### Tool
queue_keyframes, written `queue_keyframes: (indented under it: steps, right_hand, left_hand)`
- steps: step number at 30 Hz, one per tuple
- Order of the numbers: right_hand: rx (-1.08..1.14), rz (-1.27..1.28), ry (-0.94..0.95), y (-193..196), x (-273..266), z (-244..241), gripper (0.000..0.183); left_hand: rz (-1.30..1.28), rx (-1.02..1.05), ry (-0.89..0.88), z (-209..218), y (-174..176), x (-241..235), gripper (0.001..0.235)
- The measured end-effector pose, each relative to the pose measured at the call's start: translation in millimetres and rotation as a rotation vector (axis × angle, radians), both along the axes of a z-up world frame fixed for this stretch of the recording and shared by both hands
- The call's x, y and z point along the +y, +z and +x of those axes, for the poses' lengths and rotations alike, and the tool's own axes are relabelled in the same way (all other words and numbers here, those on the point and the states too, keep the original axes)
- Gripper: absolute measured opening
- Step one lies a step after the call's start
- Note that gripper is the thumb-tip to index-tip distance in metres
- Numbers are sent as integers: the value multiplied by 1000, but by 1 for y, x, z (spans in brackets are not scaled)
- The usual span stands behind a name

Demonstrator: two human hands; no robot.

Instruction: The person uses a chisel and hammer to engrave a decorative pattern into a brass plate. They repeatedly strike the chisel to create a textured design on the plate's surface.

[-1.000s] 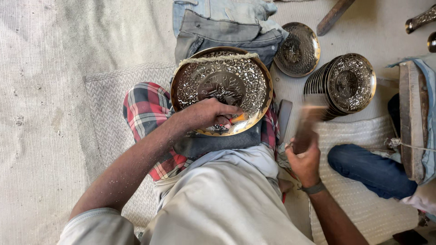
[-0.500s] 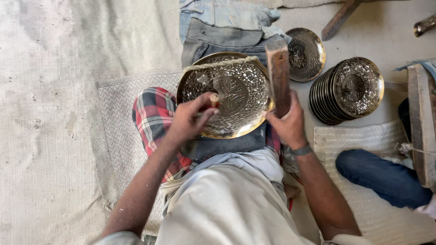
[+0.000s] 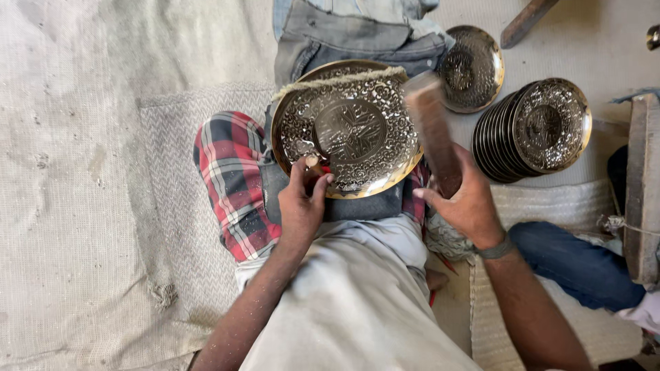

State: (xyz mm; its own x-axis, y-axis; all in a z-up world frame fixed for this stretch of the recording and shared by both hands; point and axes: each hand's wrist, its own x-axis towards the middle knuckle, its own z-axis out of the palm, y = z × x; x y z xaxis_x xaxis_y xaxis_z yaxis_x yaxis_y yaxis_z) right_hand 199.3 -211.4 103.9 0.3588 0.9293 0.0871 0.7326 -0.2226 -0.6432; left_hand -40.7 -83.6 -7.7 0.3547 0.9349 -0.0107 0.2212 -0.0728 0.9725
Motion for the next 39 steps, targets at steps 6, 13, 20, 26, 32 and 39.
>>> queue_keyframes:
  steps: [6, 13, 20, 26, 32, 39]
  right_hand:
    - [-325, -109, 224, 45, 44, 11, 65]
    - [-804, -421, 449, 83, 78, 18, 58]
    - [-104, -256, 415, 70, 99, 22, 64]
    - [-492, -342, 460, 83, 107, 11, 51]
    - [-467, -361, 379, 90, 99, 1, 52]
    - [-662, -324, 434, 79, 94, 6, 59]
  left_hand:
    - [-77, 3, -59, 0, -3, 7, 48]
    - [-96, -29, -55, 3, -3, 5, 44]
    - [-101, -3, -32, 4, -1, 5, 44]
    - [-76, 45, -35, 4, 0, 7, 46]
    - [-97, 65, -61, 3, -1, 8, 45]
    - [-115, 98, -81, 2, 3, 10, 38]
